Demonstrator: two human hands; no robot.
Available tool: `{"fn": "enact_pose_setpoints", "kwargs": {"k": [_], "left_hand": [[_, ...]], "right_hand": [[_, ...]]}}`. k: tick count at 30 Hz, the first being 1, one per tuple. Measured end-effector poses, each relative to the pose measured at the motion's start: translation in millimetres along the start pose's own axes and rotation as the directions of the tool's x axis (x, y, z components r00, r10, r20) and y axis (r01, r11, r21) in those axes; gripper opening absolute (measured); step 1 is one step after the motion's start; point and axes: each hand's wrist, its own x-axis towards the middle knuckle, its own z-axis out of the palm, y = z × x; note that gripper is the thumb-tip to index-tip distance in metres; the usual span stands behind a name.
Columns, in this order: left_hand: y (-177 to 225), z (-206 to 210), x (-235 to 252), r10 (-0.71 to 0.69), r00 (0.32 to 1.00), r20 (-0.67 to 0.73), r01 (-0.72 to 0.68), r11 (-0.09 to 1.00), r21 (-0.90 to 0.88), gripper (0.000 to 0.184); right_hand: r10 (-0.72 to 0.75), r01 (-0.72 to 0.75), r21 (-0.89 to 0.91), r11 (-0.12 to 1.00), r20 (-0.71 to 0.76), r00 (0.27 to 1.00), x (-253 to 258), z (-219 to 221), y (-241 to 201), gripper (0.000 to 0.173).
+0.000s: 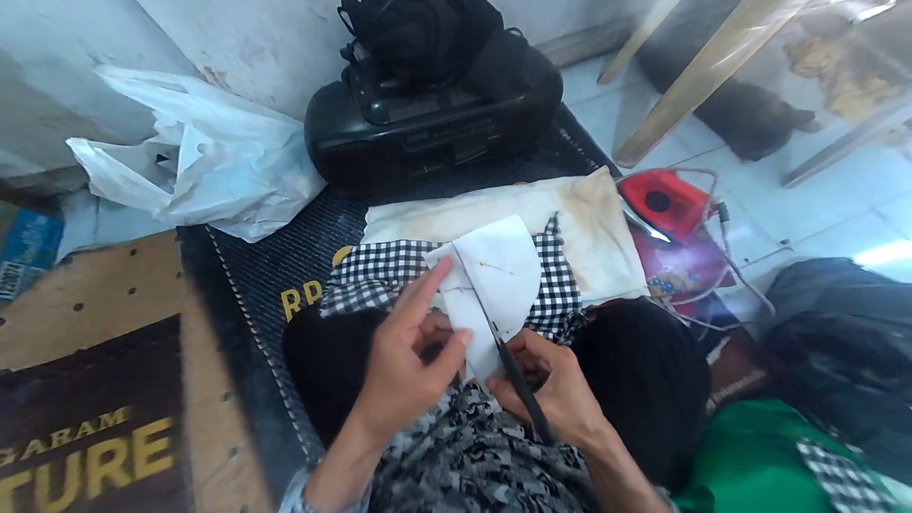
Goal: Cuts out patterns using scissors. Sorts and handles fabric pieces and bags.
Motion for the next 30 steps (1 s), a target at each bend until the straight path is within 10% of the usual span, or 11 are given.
{"fn": "enact_pose_setpoints", "kwargs": {"k": [30], "left_hand": [[-11.9,10.7,-11.1,-0.055,0.994,0.091,0.06,0.997,-0.056,0.069]], "right_hand": [[0.087,-0.087,0.016,0.996,-0.017,0.996,5.0,-1.5,4.8,0.04]]}}
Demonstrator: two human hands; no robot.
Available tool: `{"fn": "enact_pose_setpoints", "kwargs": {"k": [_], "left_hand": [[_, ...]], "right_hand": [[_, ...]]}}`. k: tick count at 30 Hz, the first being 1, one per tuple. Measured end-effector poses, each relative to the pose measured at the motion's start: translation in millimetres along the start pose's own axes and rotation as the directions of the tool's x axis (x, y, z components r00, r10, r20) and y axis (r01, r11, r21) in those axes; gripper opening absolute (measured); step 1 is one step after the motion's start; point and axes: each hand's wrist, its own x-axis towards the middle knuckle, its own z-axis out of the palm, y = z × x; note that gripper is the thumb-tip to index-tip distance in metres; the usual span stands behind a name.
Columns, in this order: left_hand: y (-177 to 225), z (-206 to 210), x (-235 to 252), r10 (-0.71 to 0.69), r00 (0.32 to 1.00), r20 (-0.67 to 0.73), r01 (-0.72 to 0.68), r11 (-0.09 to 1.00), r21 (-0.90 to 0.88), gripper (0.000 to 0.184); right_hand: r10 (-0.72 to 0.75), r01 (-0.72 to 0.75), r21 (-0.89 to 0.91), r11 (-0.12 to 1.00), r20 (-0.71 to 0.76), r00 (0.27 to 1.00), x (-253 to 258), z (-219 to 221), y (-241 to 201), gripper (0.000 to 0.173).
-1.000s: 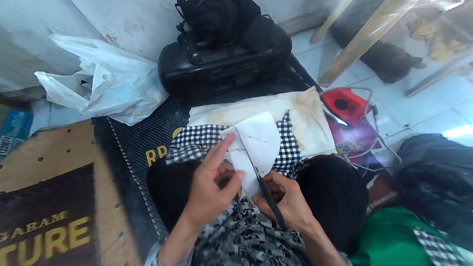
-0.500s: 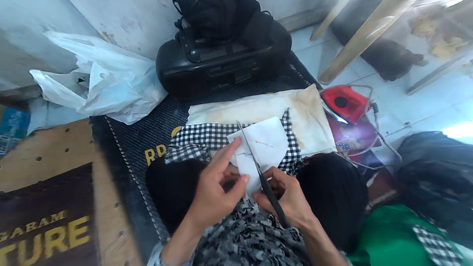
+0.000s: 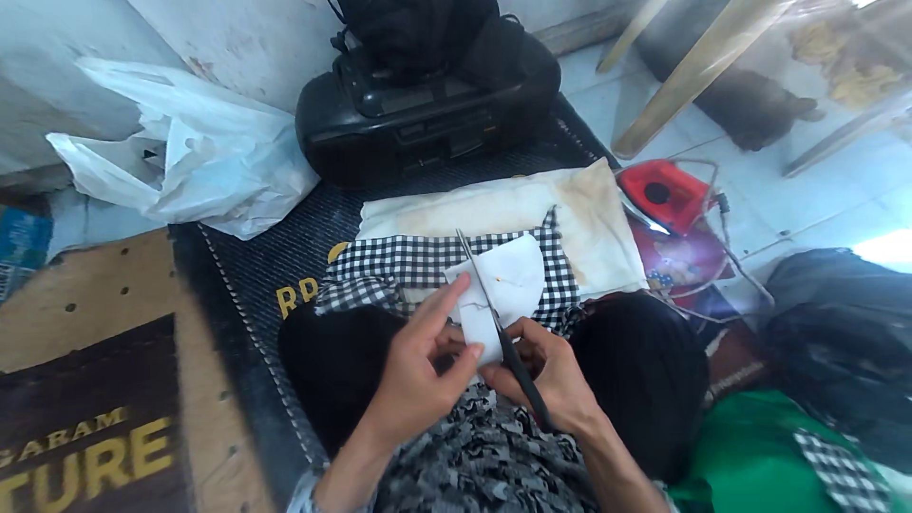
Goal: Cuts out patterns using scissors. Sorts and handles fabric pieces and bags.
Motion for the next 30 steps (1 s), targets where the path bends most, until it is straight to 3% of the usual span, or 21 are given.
{"fn": "enact_pose_setpoints", "kwargs": {"k": [7,17,20,23,26,28,30], "left_hand": [[-6.9,-1.4,-1.5,-0.048,0.999,-0.006,0.048,0.999,0.011,0.069],[-28.2,0.3,-14.0,-0.239,0.971,-0.03,0.239,0.971,-0.016,0.07],[-42.1,-17.2,-19.2,-0.331,0.936,-0.12,0.351,0.903,0.249,0.065],[-55.0,-41.9,-9.9,-0.337,0.908,-0.248,0.418,0.701,0.578,0.052],[-68.8,-40.3,22.3,-0.177,0.947,-0.269,0.317,0.646,0.694,0.041],[-81.3,-27.8,54.3,-0.087,0.991,-0.102,0.134,0.652,0.747,0.035],[-98.8,-9.6,92.6,-0.055,0.985,0.161,-0.088,0.644,0.76,0.032]], "right_hand": [[0.016,-0.016,-0.033,0.999,-0.018,1.0,0.8,1.3,7.2,0.034],[0.194,-0.193,-0.023,0.981,0.034,0.98,6.8,6.3,25.0,0.034],[0.233,-0.233,-0.004,0.972,0.043,0.972,3.5,-2.6,25.9,0.043],[0.196,-0.192,0.042,0.98,-0.11,0.974,-0.7,-17.5,33.4,0.04],[0.153,-0.134,0.084,0.987,-0.282,0.947,0.6,-31.5,49.4,0.035],[0.171,-0.132,0.136,0.982,-0.341,0.924,2.5,-36.5,55.0,0.031],[0.192,-0.136,0.179,0.974,-0.354,0.915,3.6,-37.6,58.2,0.031]]}}
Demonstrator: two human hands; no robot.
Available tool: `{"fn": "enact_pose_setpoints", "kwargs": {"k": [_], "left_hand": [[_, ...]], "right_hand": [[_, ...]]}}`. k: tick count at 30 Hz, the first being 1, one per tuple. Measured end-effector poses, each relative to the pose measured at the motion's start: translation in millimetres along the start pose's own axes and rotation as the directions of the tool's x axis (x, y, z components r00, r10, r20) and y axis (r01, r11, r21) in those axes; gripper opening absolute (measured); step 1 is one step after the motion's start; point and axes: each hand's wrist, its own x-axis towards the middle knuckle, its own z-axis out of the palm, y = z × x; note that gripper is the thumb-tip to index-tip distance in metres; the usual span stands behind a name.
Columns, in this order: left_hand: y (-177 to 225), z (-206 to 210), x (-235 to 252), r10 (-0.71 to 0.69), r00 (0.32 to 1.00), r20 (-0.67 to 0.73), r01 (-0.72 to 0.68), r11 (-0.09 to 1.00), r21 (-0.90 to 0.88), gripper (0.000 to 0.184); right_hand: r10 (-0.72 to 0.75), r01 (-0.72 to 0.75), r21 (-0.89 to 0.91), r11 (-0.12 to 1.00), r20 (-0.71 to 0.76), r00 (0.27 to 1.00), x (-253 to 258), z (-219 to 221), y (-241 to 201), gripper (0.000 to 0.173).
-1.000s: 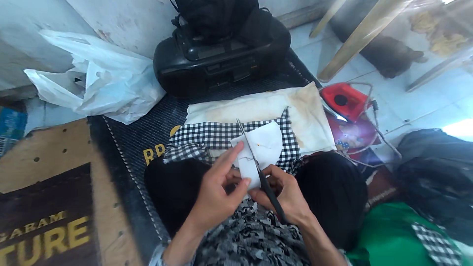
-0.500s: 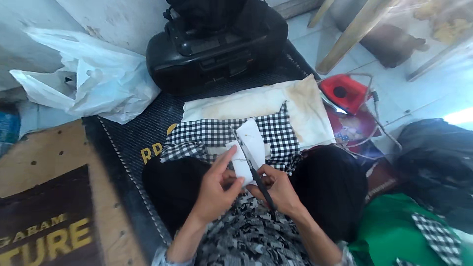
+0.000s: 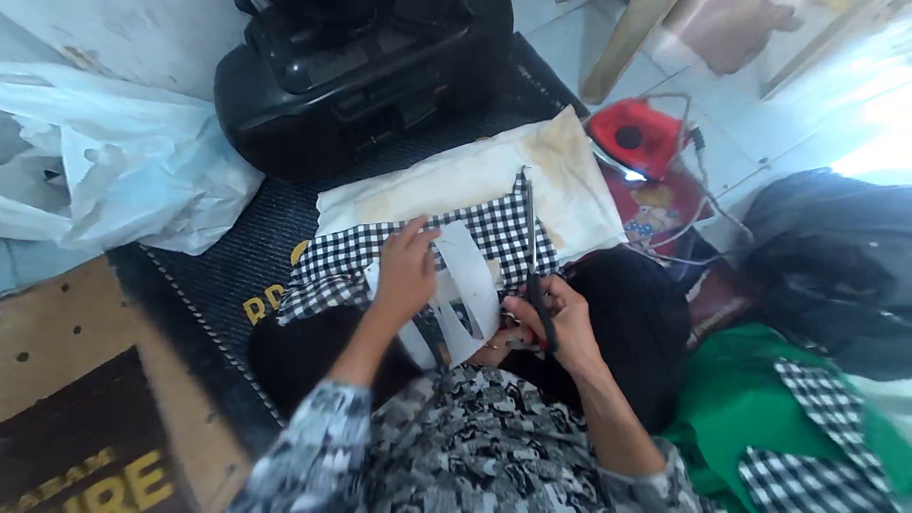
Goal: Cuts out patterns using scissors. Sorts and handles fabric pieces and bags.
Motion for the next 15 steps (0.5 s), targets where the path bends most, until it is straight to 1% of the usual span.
{"fn": "enact_pose_setpoints", "kwargs": {"k": [1,2,3,5,6,7,8,10,12,13,15], "left_hand": [[-0.2,12.2,20.7,0.081,0.992,0.096,-0.083,0.996,0.026,0.034],[0.7,23.1,39.4,0.12,0.967,0.226,-0.135,0.989,0.053,0.038],[1.3,33.6,55.3,0.137,0.925,0.355,-0.177,0.981,0.081,0.044],[-0.8,53.2,78.1,0.107,0.825,0.555,-0.24,0.955,0.173,0.06],[-2.9,60.8,85.2,0.068,0.784,0.617,-0.257,0.941,0.222,0.064],[-4.9,65.6,90.3,0.031,0.756,0.654,-0.262,0.93,0.258,0.064],[-7.2,68.0,93.5,0.017,0.746,0.666,-0.264,0.926,0.271,0.06],[-9.0,66.7,98.0,0.023,0.754,0.656,-0.266,0.924,0.274,0.052],[-8.3,57.9,100.7,-0.004,0.742,0.67,-0.266,0.916,0.3,0.039],[-7.8,51.2,101.7,-0.038,0.727,0.686,-0.26,0.909,0.327,0.031],[-7.5,32.3,101.6,-0.108,0.695,0.711,-0.209,0.916,0.343,0.022]], "right_hand": [[0.014,-0.014,0.012,1.0,-0.001,1.0,0.6,0.1,1.3,0.031],[0.028,-0.028,0.021,0.999,0.0,1.0,0.9,0.7,2.3,0.032],[0.039,-0.039,0.025,0.999,0.003,0.999,1.0,0.8,2.9,0.033],[0.063,-0.063,0.03,0.998,0.006,0.998,1.4,-0.6,4.7,0.033],[0.073,-0.074,0.031,0.997,0.008,0.997,2.2,-2.5,6.2,0.033],[0.078,-0.078,0.033,0.996,0.006,0.997,3.4,-4.8,8.1,0.034],[0.077,-0.077,0.033,0.997,-0.001,0.997,5.0,-7.4,10.4,0.033],[0.078,-0.077,0.032,0.997,-0.025,0.997,7.8,-12.5,13.2,0.032],[0.079,-0.077,0.034,0.996,-0.052,0.996,9.7,-15.5,14.3,0.03],[0.078,-0.076,0.037,0.996,-0.061,0.995,10.4,-16.7,13.9,0.03],[0.072,-0.068,0.057,0.996,-0.08,0.994,9.8,-17.7,13.2,0.031]]}}
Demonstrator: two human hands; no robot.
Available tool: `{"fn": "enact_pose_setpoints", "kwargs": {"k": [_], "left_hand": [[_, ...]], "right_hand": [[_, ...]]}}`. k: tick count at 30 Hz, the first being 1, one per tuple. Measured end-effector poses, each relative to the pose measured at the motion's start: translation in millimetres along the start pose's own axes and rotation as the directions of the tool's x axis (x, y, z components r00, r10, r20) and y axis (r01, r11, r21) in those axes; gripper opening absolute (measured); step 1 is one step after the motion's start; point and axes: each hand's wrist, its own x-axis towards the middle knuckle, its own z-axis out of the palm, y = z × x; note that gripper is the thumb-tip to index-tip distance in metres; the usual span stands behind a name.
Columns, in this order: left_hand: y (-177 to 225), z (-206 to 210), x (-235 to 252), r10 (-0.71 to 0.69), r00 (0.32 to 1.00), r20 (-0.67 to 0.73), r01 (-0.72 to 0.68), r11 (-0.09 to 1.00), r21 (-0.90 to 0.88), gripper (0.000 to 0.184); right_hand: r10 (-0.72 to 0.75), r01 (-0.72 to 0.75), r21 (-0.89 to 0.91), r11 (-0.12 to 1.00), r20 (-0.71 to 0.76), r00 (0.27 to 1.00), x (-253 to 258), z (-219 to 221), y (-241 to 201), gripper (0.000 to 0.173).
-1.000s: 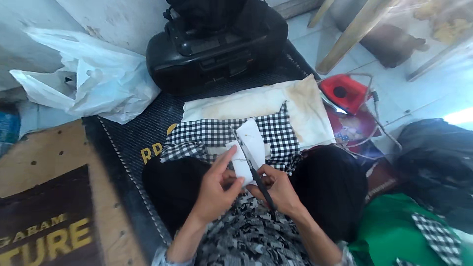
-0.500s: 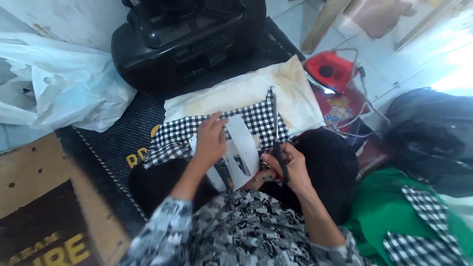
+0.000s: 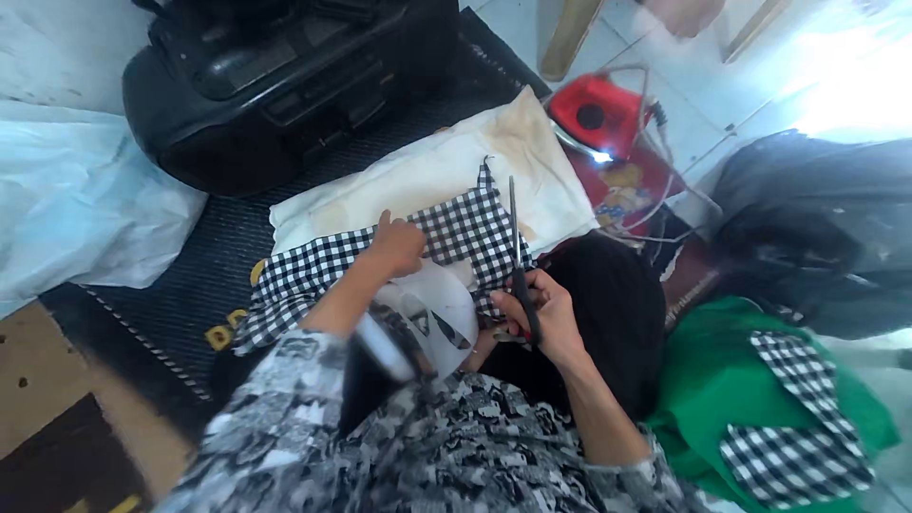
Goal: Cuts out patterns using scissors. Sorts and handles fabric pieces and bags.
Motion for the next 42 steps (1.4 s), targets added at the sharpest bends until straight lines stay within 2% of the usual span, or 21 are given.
{"fn": "enact_pose_setpoints", "kwargs": {"k": [3,5,6,8,10,11,13,14,16,18,19,20,23,26,30,36,42], "left_hand": [[-21.8,-16.9,-36.1,-0.057,0.998,-0.04,0.047,0.977,-0.209,0.022],[-34.7,-21.6,-73.5,-0.169,0.971,-0.167,0.09,0.914,-0.396,0.026],[-39.2,-17.4,-93.5,-0.259,0.937,-0.235,0.111,0.858,-0.501,0.027],[-40.3,7.9,-127.9,-0.491,0.813,-0.313,0.122,0.669,-0.733,0.028],[-23.8,42.1,-149.2,-0.68,0.699,-0.223,0.068,0.373,-0.925,0.027],[-10.9,58.2,-154.9,-0.721,0.677,-0.149,0.033,0.231,-0.972,0.025],[17.4,84.0,-159.0,-0.714,0.7,-0.016,-0.052,-0.029,-0.998,0.034],[29.9,93.8,-157.9,-0.689,0.725,0.014,-0.091,-0.116,-0.989,0.045],[49.0,106.7,-152.1,-0.629,0.777,0.014,-0.146,-0.202,-0.968,0.073],[59.5,114.0,-144.1,-0.581,0.812,-0.056,-0.228,-0.227,-0.947,0.092],[62.3,115.6,-140.3,-0.552,0.827,-0.107,-0.272,-0.227,-0.935,0.093],[64.6,116.1,-137.4,-0.517,0.842,-0.152,-0.308,-0.231,-0.923,0.087],[72.8,111.5,-131.9,-0.452,0.859,-0.241,-0.369,-0.219,-0.903,0.051],[84.2,102.5,-129.7,-0.482,0.816,-0.318,-0.438,-0.159,-0.885,0.039],[101.4,88.4,-134.8,-0.482,0.768,-0.421,-0.512,-0.068,-0.856,0.041],[115.5,79.9,-151.4,-0.381,0.76,-0.527,-0.553,0.047,-0.832,0.062],[121.7,72.3,-162.6,-0.393,0.732,-0.556,-0.549,0.143,-0.824,0.072]], "right_hand": [[-0.03,0.031,0.014,0.999,-0.023,0.999,-2.2,0.8,0.5,0.031],[-0.064,0.065,0.022,0.998,-0.026,0.998,-4.0,2.0,0.9,0.03],[-0.075,0.076,0.032,0.997,-0.026,0.997,-4.6,3.0,0.7,0.03],[-0.077,0.077,0.032,0.997,-0.012,0.997,-5.4,6.1,-1.1,0.032],[-0.065,0.065,0.002,0.998,0.023,0.998,-6.2,10.7,-2.6,0.032],[-0.055,0.056,-0.02,0.998,0.049,0.997,-6.9,13.6,-2.8,0.033],[-0.021,0.03,-0.071,0.997,0.12,0.993,-11.8,20.0,-2.9,0.037],[0.003,0.011,-0.091,0.996,0.158,0.988,-16.4,23.5,-3.0,0.039],[0.076,-0.049,-0.122,0.991,0.232,0.97,-31.1,28.5,-4.4,0.042],[0.191,-0.147,-0.17,0.974,0.282,0.94,-49.9,27.2,-6.0,0.049],[0.241,-0.189,-0.197,0.962,0.293,0.925,-59.3,24.5,-6.3,0.051],[0.279,-0.221,-0.218,0.951,0.293,0.914,-69.1,20.9,-6.7,0.051],[0.353,-0.282,-0.261,0.923,0.289,0.89,-96.6,4.9,-12.1,0.051],[0.375,-0.297,-0.271,0.916,0.307,0.875,-114.5,-12.5,-17.4,0.062],[0.377,-0.247,-0.355,0.902,0.366,0.851,-120.7,-28.6,-29.2,0.072],[0.329,-0.194,-0.357,0.914,0.372,0.868,-117.7,-28.6,-43.0,0.066],[0.303,-0.17,-0.351,0.921,0.372,0.877,-116.4,-27.4,-44.2,0.064]]}}
